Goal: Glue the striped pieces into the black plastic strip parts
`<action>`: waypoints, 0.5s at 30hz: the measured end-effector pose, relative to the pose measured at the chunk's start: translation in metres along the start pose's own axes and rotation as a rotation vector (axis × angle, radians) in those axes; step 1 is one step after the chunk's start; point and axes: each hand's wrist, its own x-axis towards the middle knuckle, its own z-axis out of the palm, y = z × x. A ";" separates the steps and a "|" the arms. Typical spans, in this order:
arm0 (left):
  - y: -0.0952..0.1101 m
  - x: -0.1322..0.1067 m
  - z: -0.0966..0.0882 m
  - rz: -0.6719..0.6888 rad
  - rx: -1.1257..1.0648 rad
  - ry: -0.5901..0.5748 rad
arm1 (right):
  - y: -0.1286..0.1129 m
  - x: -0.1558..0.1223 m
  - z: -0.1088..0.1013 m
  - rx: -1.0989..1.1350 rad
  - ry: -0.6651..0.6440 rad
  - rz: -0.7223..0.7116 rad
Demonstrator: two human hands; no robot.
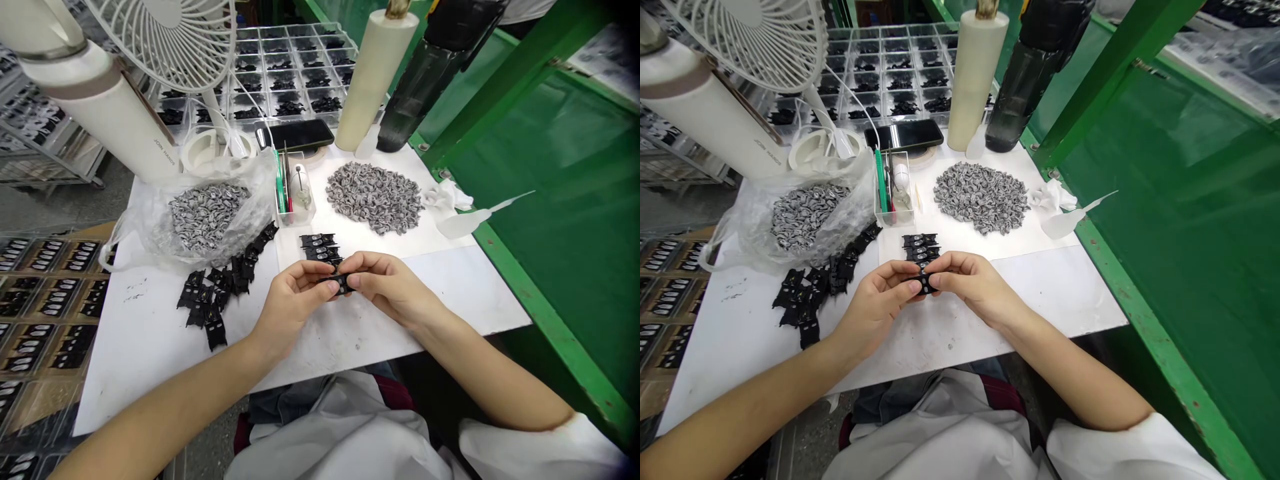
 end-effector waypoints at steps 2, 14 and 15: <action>0.000 0.001 0.000 -0.007 0.000 0.002 | 0.000 0.000 0.000 -0.011 -0.002 -0.002; 0.002 0.003 -0.002 -0.048 0.010 -0.076 | 0.000 -0.001 -0.003 0.024 -0.038 -0.017; 0.003 0.003 -0.002 -0.060 0.008 -0.082 | 0.000 -0.001 -0.004 0.022 -0.040 -0.021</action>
